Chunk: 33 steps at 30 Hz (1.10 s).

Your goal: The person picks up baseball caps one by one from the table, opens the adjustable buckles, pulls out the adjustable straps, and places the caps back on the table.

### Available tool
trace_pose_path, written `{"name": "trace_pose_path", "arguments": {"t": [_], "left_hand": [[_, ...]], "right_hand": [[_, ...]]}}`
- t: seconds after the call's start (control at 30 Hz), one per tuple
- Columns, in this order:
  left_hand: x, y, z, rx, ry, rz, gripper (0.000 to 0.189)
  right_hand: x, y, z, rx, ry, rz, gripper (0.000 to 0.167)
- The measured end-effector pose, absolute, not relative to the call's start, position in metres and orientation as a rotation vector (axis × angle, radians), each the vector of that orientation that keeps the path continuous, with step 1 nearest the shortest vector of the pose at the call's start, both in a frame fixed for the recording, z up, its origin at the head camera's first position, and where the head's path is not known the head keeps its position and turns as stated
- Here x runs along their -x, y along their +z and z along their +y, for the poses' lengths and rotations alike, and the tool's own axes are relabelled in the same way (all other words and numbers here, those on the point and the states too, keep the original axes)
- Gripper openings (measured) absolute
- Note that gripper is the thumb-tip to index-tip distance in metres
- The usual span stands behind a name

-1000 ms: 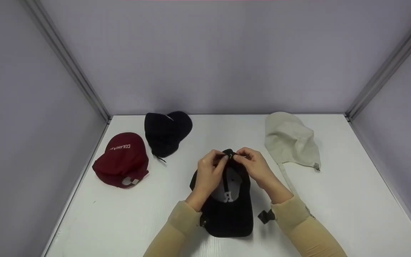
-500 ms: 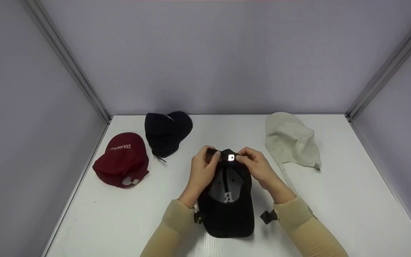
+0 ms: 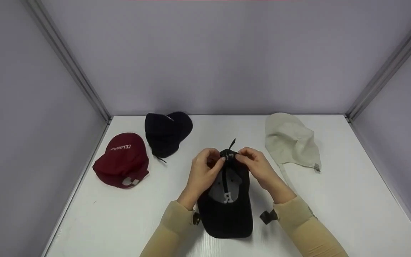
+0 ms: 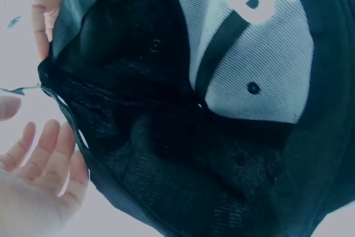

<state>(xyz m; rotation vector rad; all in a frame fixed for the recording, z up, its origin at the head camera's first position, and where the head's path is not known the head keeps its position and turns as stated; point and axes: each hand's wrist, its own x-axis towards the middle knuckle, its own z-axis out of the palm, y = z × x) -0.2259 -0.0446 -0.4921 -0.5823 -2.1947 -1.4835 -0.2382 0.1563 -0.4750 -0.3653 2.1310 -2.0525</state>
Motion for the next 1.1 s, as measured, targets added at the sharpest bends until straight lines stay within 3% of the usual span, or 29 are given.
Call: {"name": "trace_pose_path", "arguments": {"t": [0.37, 0.73, 1.1], "left_hand": [[0.225, -0.504, -0.044, 0.663, -0.932, -2.279, 0.024], [0.230, -0.499, -0.042, 0.664, -0.882, -2.241, 0.013], [0.241, -0.495, -0.041, 0.567, -0.947, -2.263, 0.011]], "right_hand": [[0.237, -0.474, 0.156, 0.355, -2.062, 2.077, 0.018], [0.240, -0.477, 0.156, 0.390, -1.999, 2.205, 0.020], [0.245, -0.490, 0.156, 0.636, -1.715, 2.615, 0.021]]}}
